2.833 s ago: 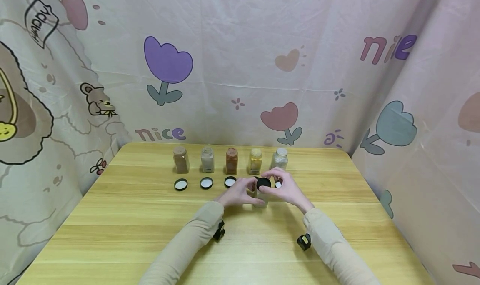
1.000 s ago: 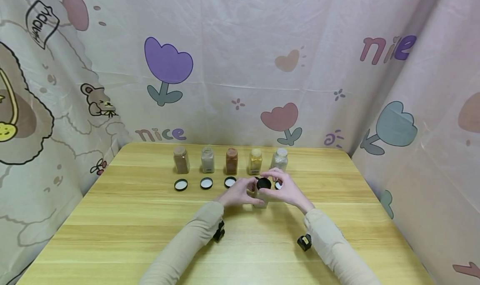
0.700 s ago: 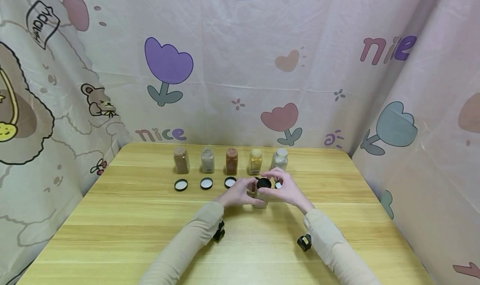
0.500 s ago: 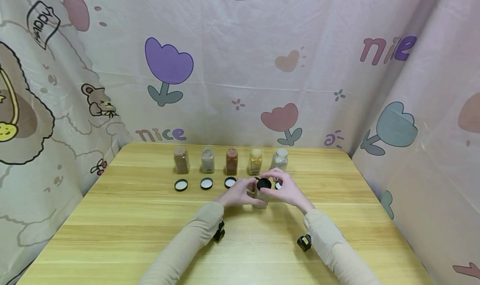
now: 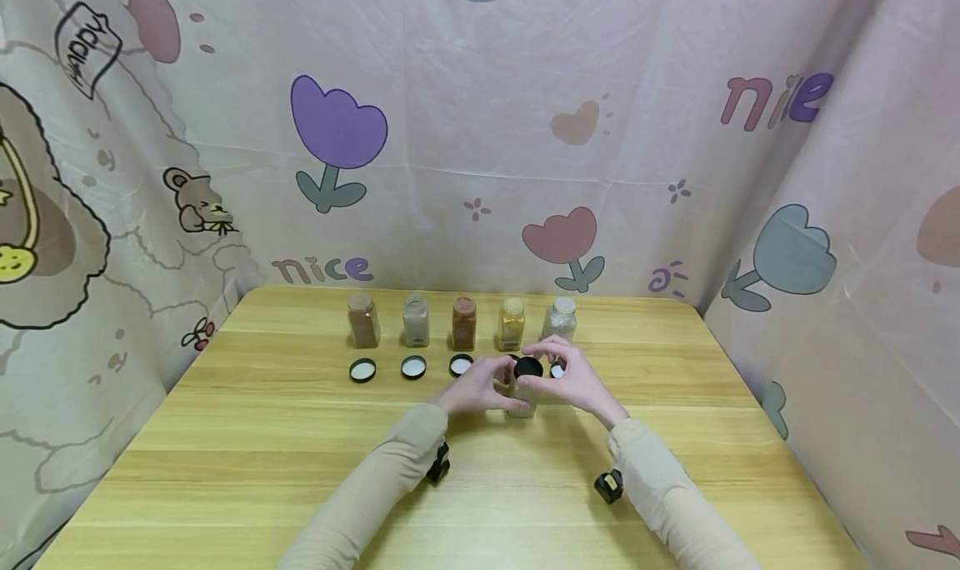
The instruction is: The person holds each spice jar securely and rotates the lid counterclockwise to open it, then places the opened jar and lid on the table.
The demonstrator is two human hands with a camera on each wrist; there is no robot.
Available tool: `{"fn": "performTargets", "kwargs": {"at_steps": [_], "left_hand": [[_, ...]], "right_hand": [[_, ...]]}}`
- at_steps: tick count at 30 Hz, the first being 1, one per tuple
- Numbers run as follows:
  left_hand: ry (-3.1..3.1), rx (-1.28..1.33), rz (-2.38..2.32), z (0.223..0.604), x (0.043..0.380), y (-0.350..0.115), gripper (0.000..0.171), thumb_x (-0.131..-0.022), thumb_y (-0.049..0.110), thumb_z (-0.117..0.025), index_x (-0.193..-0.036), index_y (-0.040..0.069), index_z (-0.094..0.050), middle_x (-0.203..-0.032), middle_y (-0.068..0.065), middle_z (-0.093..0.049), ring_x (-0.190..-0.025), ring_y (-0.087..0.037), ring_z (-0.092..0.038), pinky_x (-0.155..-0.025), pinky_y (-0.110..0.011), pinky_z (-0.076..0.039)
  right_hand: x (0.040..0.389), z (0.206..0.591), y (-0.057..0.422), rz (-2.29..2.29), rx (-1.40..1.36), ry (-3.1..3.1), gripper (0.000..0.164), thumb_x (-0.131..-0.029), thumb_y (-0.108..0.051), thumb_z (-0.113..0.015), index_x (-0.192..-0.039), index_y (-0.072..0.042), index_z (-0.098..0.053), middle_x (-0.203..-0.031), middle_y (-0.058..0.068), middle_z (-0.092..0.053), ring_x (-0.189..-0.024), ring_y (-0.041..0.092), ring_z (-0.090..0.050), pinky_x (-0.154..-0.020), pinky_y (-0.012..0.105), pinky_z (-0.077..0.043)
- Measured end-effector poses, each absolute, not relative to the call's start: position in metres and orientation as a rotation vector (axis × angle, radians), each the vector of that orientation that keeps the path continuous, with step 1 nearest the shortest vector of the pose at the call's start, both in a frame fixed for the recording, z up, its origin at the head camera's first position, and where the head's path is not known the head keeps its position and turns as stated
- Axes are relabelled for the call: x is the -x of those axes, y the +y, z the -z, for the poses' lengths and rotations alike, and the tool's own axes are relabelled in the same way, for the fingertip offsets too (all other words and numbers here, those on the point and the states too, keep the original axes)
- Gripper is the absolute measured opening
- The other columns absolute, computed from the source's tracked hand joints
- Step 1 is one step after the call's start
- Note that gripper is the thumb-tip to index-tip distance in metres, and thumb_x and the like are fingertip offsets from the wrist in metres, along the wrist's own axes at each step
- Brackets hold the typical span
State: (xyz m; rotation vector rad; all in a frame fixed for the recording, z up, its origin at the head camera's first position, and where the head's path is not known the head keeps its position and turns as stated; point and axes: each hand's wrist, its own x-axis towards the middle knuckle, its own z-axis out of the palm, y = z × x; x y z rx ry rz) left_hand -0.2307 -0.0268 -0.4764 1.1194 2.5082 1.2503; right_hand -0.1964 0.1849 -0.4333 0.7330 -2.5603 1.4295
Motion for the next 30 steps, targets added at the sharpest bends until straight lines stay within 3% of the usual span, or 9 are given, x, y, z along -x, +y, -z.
{"fn": "performTargets", "kwargs": {"at_steps": [11,20,27,30], "left_hand": [[2.499,-1.128,-1.257,0.4778,0.2304,-0.027,0.038,-0.08,0.031,-0.087,-0.107,0.014,-0.066,-0.095,0.001,-0.072,-0.088,-0.01,-0.064,-0.081,-0.022,-0.052],[2.504,-1.132,-1.25,0.4761,0.2304,-0.027,0.037,-0.08,0.031,-0.087,-0.104,0.014,-0.065,-0.094,0.0,-0.072,-0.089,-0.012,-0.065,-0.082,-0.022,-0.053],[2.503,-1.132,-1.26,0.4762,0.2303,-0.027,0.04,-0.079,0.032,-0.087,-0.108,0.013,-0.066,-0.096,0.0,-0.073,-0.089,-0.011,-0.065,-0.08,-0.021,-0.052],[2.501,-1.13,-1.258,0.4766,0.2305,-0.0272,0.039,-0.079,0.033,-0.087,-0.107,0.014,-0.066,-0.095,0.001,-0.073,-0.088,-0.01,-0.064,-0.08,-0.021,-0.052]], "right_hand": [[0.1953,0.4329,0.1857,-1.408,-0.797,-2.578,0.046,-0.081,-0.012,-0.082,-0.124,-0.004,-0.068,-0.118,0.014,-0.066,-0.101,0.029,-0.051,-0.088,0.035,-0.041],[0.1954,0.432,0.185,-1.407,-0.728,-2.604,0.049,-0.079,-0.017,-0.086,-0.124,-0.004,-0.069,-0.108,0.01,-0.064,-0.099,0.033,-0.049,-0.084,0.025,-0.038],[0.1954,0.4316,0.1861,-1.387,-0.793,-2.597,0.047,-0.08,-0.011,-0.081,-0.125,-0.003,-0.068,-0.117,0.011,-0.067,-0.103,0.032,-0.052,-0.09,0.04,-0.044],[0.1955,0.4323,0.1862,-1.403,-0.798,-2.595,0.048,-0.081,-0.011,-0.082,-0.125,-0.003,-0.067,-0.12,0.012,-0.066,-0.106,0.03,-0.052,-0.093,0.04,-0.043]]}}
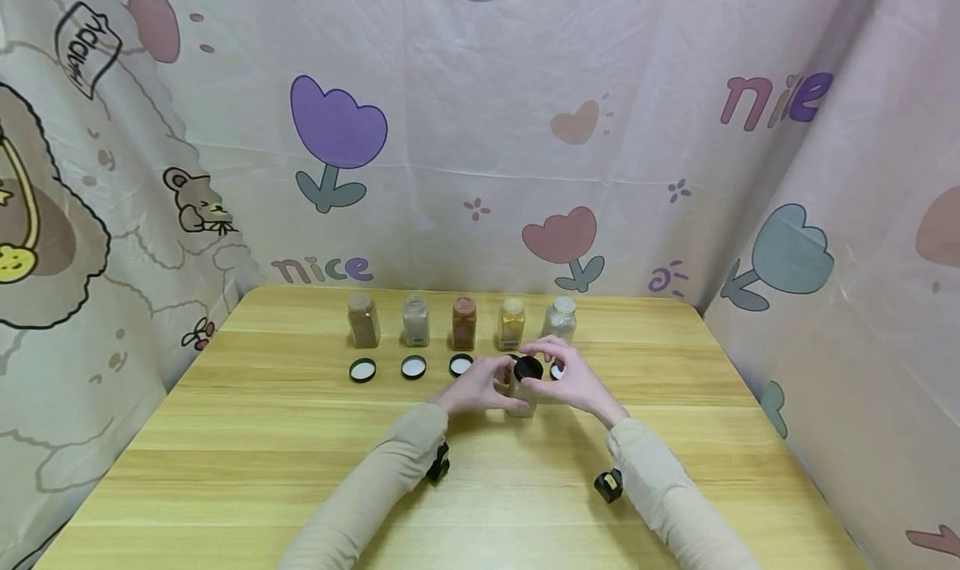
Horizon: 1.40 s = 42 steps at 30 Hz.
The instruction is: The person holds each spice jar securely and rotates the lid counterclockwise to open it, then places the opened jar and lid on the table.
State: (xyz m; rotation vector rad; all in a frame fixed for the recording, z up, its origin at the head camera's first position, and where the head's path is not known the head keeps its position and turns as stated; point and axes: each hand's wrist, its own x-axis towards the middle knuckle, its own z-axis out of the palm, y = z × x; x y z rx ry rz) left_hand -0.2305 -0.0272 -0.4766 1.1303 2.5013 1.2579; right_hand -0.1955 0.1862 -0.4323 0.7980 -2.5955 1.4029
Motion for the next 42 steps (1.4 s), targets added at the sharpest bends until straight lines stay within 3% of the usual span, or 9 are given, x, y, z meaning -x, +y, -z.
{"fn": "performTargets", "kwargs": {"at_steps": [4,12,19,24,30,35,38,42], "left_hand": [[2.501,-1.137,-1.26,0.4762,0.2307,-0.0275,0.038,-0.08,0.032,-0.087,-0.106,0.014,-0.066,-0.095,0.001,-0.072,-0.089,-0.009,-0.064,-0.082,-0.022,-0.053],[2.492,-1.136,-1.266,0.4765,0.2312,-0.0275,0.039,-0.08,0.03,-0.087,-0.108,0.014,-0.066,-0.096,0.001,-0.072,-0.09,-0.009,-0.065,-0.085,-0.023,-0.054],[2.497,-1.125,-1.263,0.4766,0.2316,-0.0271,0.039,-0.08,0.03,-0.086,-0.108,0.013,-0.066,-0.097,-0.001,-0.073,-0.091,-0.011,-0.066,-0.083,-0.022,-0.054],[2.501,-1.109,-1.258,0.4776,0.2321,-0.0276,0.038,-0.08,0.032,-0.087,-0.107,0.014,-0.066,-0.096,0.001,-0.071,-0.09,-0.01,-0.064,-0.081,-0.023,-0.053],[2.494,-1.106,-1.273,0.4773,0.2315,-0.0279,0.038,-0.079,0.032,-0.087,-0.106,0.014,-0.066,-0.096,0.002,-0.071,-0.09,-0.009,-0.064,-0.083,-0.024,-0.053],[2.504,-1.107,-1.263,0.4781,0.2318,-0.0271,0.037,-0.079,0.032,-0.087,-0.104,0.015,-0.066,-0.094,0.003,-0.071,-0.089,-0.008,-0.064,-0.082,-0.023,-0.053],[2.509,-1.112,-1.258,0.4778,0.2316,-0.0267,0.037,-0.079,0.032,-0.087,-0.105,0.015,-0.066,-0.095,0.002,-0.072,-0.089,-0.008,-0.065,-0.082,-0.023,-0.053],[2.515,-1.113,-1.247,0.4773,0.2311,-0.0266,0.038,-0.08,0.031,-0.087,-0.107,0.014,-0.066,-0.096,0.001,-0.072,-0.091,-0.009,-0.065,-0.083,-0.022,-0.053]], "right_hand": [[0.1963,0.4333,0.1859,-1.427,-0.77,-2.585,0.048,-0.08,-0.014,-0.084,-0.125,-0.006,-0.068,-0.117,0.012,-0.066,-0.108,0.03,-0.051,-0.095,0.037,-0.041],[0.1957,0.4315,0.1852,-1.424,-0.733,-2.589,0.045,-0.082,-0.016,-0.084,-0.123,-0.005,-0.069,-0.11,0.011,-0.066,-0.102,0.032,-0.05,-0.087,0.028,-0.041],[0.1965,0.4326,0.1872,-1.41,-0.818,-2.579,0.045,-0.083,-0.01,-0.081,-0.126,-0.004,-0.068,-0.123,0.012,-0.066,-0.109,0.034,-0.054,-0.09,0.032,-0.044],[0.1969,0.4336,0.1872,-1.446,-0.793,-2.58,0.047,-0.082,-0.014,-0.083,-0.126,-0.005,-0.068,-0.122,0.014,-0.065,-0.109,0.034,-0.052,-0.094,0.037,-0.041],[0.1956,0.4315,0.1861,-1.438,-0.724,-2.601,0.047,-0.08,-0.015,-0.085,-0.124,-0.005,-0.069,-0.112,0.012,-0.064,-0.099,0.035,-0.046,-0.084,0.027,-0.038],[0.1945,0.4304,0.186,-1.415,-0.741,-2.601,0.046,-0.08,-0.016,-0.085,-0.122,-0.004,-0.069,-0.11,0.01,-0.065,-0.097,0.036,-0.047,-0.082,0.024,-0.039],[0.1948,0.4309,0.1865,-1.401,-0.759,-2.601,0.044,-0.081,-0.016,-0.084,-0.122,-0.005,-0.069,-0.111,0.01,-0.066,-0.098,0.037,-0.049,-0.083,0.025,-0.04],[0.1953,0.4316,0.1877,-1.383,-0.813,-2.588,0.044,-0.082,-0.012,-0.081,-0.123,-0.002,-0.068,-0.117,0.012,-0.067,-0.1,0.031,-0.052,-0.087,0.036,-0.045]]}}
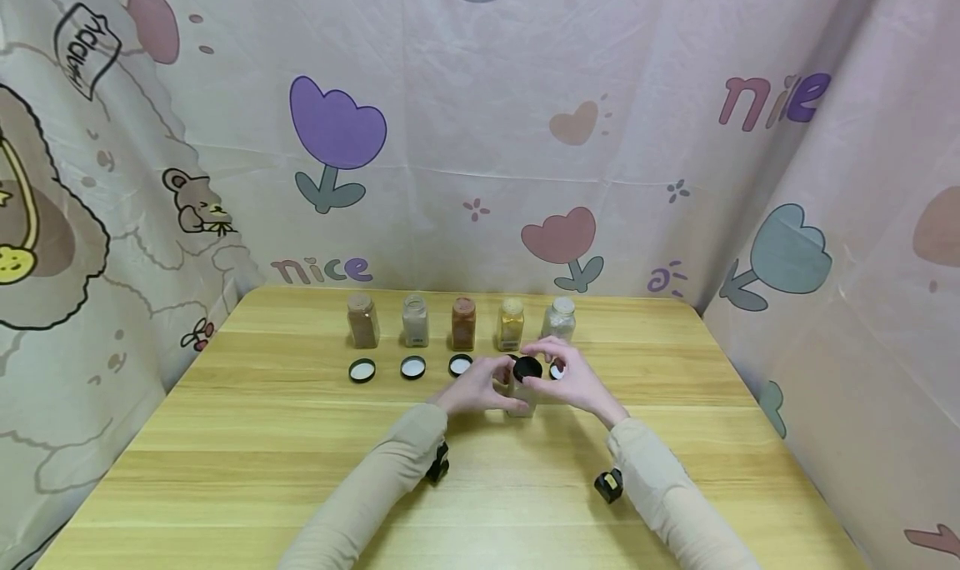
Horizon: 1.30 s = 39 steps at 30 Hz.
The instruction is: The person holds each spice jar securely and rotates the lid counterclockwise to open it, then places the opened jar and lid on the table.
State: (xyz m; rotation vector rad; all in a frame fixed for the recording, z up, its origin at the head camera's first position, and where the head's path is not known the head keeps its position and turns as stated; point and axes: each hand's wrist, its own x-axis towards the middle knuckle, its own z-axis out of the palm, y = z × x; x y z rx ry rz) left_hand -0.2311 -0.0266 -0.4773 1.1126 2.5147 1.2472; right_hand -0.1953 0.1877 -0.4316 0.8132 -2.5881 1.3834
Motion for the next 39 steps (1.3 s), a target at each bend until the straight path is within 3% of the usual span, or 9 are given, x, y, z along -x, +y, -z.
{"fn": "performTargets", "kwargs": {"at_steps": [4,9,14,25,32,37,39], "left_hand": [[2.515,-1.106,-1.242,0.477,0.23,-0.027,0.039,-0.08,0.031,-0.086,-0.108,0.014,-0.066,-0.096,0.002,-0.073,-0.091,-0.009,-0.065,-0.084,-0.022,-0.053],[2.502,-1.104,-1.257,0.477,0.23,-0.027,0.038,-0.08,0.031,-0.087,-0.108,0.014,-0.066,-0.096,0.001,-0.072,-0.091,-0.009,-0.065,-0.085,-0.024,-0.053],[2.504,-1.113,-1.259,0.478,0.231,-0.027,0.038,-0.08,0.031,-0.087,-0.106,0.014,-0.066,-0.095,0.001,-0.072,-0.089,-0.008,-0.064,-0.084,-0.023,-0.053],[2.521,-1.144,-1.247,0.478,0.231,-0.028,0.038,-0.08,0.033,-0.087,-0.105,0.014,-0.066,-0.093,0.002,-0.072,-0.087,-0.007,-0.064,-0.082,-0.022,-0.053],[2.527,-1.129,-1.232,0.477,0.231,-0.027,0.037,-0.08,0.032,-0.086,-0.104,0.014,-0.065,-0.094,0.002,-0.071,-0.087,-0.007,-0.063,-0.082,-0.022,-0.052],[2.518,-1.133,-1.241,0.478,0.231,-0.027,0.037,-0.08,0.031,-0.087,-0.105,0.014,-0.066,-0.093,0.002,-0.072,-0.087,-0.007,-0.063,-0.081,-0.022,-0.052],[2.512,-1.14,-1.249,0.478,0.231,-0.027,0.038,-0.08,0.031,-0.087,-0.106,0.014,-0.066,-0.093,0.002,-0.072,-0.087,-0.007,-0.063,-0.082,-0.022,-0.052]], "right_hand": [[0.195,0.432,0.187,-1.401,-0.854,-2.556,0.046,-0.082,-0.009,-0.08,-0.125,0.001,-0.066,-0.121,0.016,-0.067,-0.104,0.028,-0.054,-0.091,0.042,-0.045],[0.193,0.431,0.186,-1.427,-0.782,-2.578,0.048,-0.081,-0.013,-0.083,-0.125,-0.005,-0.067,-0.113,0.012,-0.064,-0.099,0.03,-0.048,-0.085,0.029,-0.039],[0.193,0.431,0.186,-1.422,-0.742,-2.59,0.049,-0.08,-0.015,-0.085,-0.124,-0.003,-0.068,-0.106,0.01,-0.062,-0.094,0.036,-0.044,-0.08,0.025,-0.037],[0.195,0.433,0.187,-1.453,-0.819,-2.559,0.045,-0.081,-0.008,-0.081,-0.124,-0.004,-0.068,-0.119,0.015,-0.066,-0.103,0.03,-0.051,-0.09,0.036,-0.042],[0.191,0.429,0.183,-1.438,-0.759,-2.591,0.048,-0.081,-0.003,-0.081,-0.125,0.004,-0.065,-0.116,0.023,-0.063,-0.096,0.03,-0.045,-0.084,0.024,-0.034],[0.178,0.41,0.178,-1.453,-0.767,-2.59,0.042,-0.081,-0.001,-0.08,-0.12,0.006,-0.067,-0.109,0.026,-0.062,-0.093,0.036,-0.046,-0.081,0.022,-0.034],[0.173,0.402,0.177,-1.453,-0.79,-2.582,0.04,-0.081,0.0,-0.079,-0.119,0.006,-0.067,-0.109,0.026,-0.063,-0.093,0.032,-0.048,-0.081,0.022,-0.035]]}}
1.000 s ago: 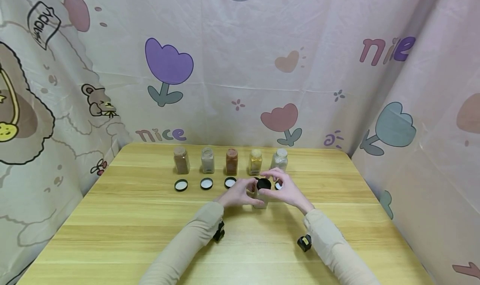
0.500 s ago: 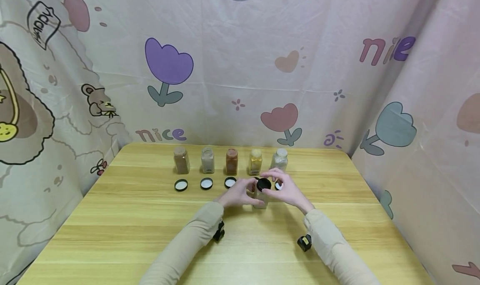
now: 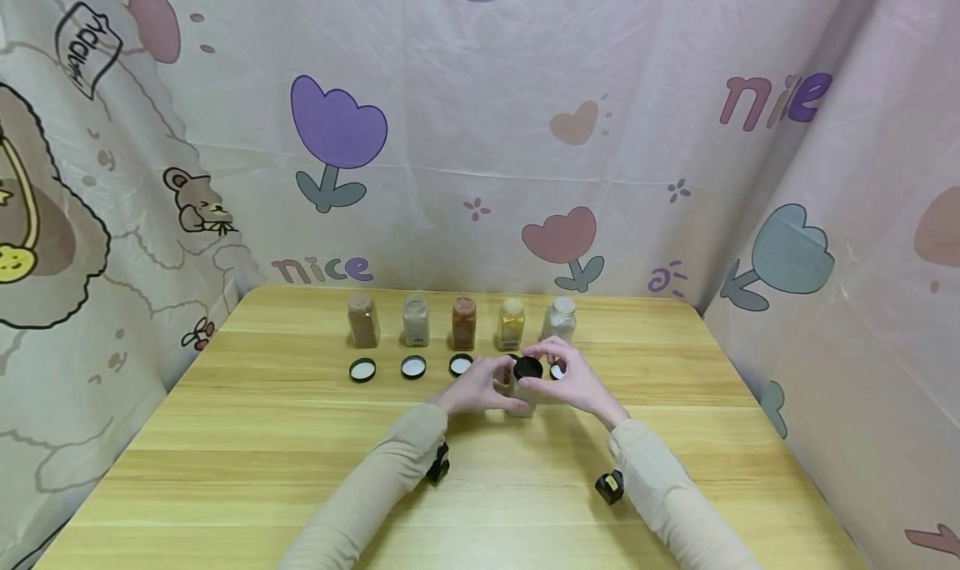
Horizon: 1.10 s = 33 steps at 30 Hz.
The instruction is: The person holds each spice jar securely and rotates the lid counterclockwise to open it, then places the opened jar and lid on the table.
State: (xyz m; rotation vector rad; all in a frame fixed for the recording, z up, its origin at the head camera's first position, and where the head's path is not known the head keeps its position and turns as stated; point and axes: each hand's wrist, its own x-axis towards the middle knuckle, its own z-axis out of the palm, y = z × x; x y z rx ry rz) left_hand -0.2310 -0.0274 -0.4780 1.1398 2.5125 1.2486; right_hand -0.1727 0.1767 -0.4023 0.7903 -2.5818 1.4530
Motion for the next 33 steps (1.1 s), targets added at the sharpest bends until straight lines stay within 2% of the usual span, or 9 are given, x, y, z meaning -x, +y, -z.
{"fn": "performTargets", "kwargs": {"at_steps": [5,7,15,20,26,33], "left_hand": [[2.503,-1.154,-1.263,0.478,0.231,-0.028,0.038,-0.08,0.031,-0.086,-0.107,0.013,-0.066,-0.094,0.001,-0.073,-0.087,-0.008,-0.065,-0.082,-0.022,-0.053],[2.508,-1.15,-1.257,0.478,0.231,-0.027,0.037,-0.08,0.031,-0.086,-0.106,0.014,-0.066,-0.093,0.001,-0.073,-0.087,-0.008,-0.065,-0.082,-0.022,-0.053],[2.513,-1.126,-1.255,0.478,0.23,-0.028,0.038,-0.079,0.034,-0.087,-0.103,0.014,-0.065,-0.093,0.002,-0.072,-0.087,-0.008,-0.063,-0.082,-0.023,-0.052],[2.505,-1.13,-1.265,0.479,0.231,-0.027,0.038,-0.079,0.032,-0.087,-0.106,0.014,-0.066,-0.093,0.002,-0.072,-0.088,-0.008,-0.064,-0.083,-0.024,-0.053],[2.52,-1.125,-1.25,0.477,0.23,-0.027,0.039,-0.079,0.03,-0.087,-0.107,0.014,-0.066,-0.093,0.001,-0.073,-0.089,-0.011,-0.066,-0.083,-0.022,-0.052],[2.515,-1.119,-1.252,0.476,0.23,-0.027,0.039,-0.079,0.03,-0.087,-0.106,0.013,-0.066,-0.095,-0.001,-0.073,-0.089,-0.011,-0.066,-0.083,-0.022,-0.053]], "right_hand": [[0.173,0.403,0.178,-1.447,-0.841,-2.574,0.042,-0.081,0.003,-0.077,-0.121,0.008,-0.065,-0.114,0.026,-0.062,-0.093,0.011,-0.044,-0.084,0.022,-0.037],[0.178,0.411,0.18,-1.446,-0.837,-2.577,0.045,-0.081,0.002,-0.077,-0.123,0.008,-0.064,-0.116,0.026,-0.062,-0.094,0.009,-0.043,-0.085,0.022,-0.037],[0.194,0.436,0.186,-1.465,-0.786,-2.562,0.048,-0.08,-0.004,-0.083,-0.124,0.002,-0.066,-0.112,0.02,-0.062,-0.095,0.032,-0.046,-0.083,0.023,-0.035],[0.194,0.435,0.188,-1.464,-0.808,-2.559,0.044,-0.082,-0.009,-0.082,-0.122,-0.002,-0.068,-0.111,0.015,-0.063,-0.097,0.034,-0.048,-0.085,0.027,-0.038],[0.195,0.434,0.189,-1.448,-0.867,-2.555,0.042,-0.082,-0.008,-0.079,-0.124,-0.005,-0.069,-0.116,0.014,-0.064,-0.099,0.033,-0.049,-0.087,0.029,-0.041],[0.195,0.435,0.186,-1.463,-0.824,-2.554,0.049,-0.08,-0.007,-0.083,-0.125,-0.001,-0.067,-0.119,0.018,-0.062,-0.101,0.029,-0.048,-0.089,0.033,-0.04]]}}
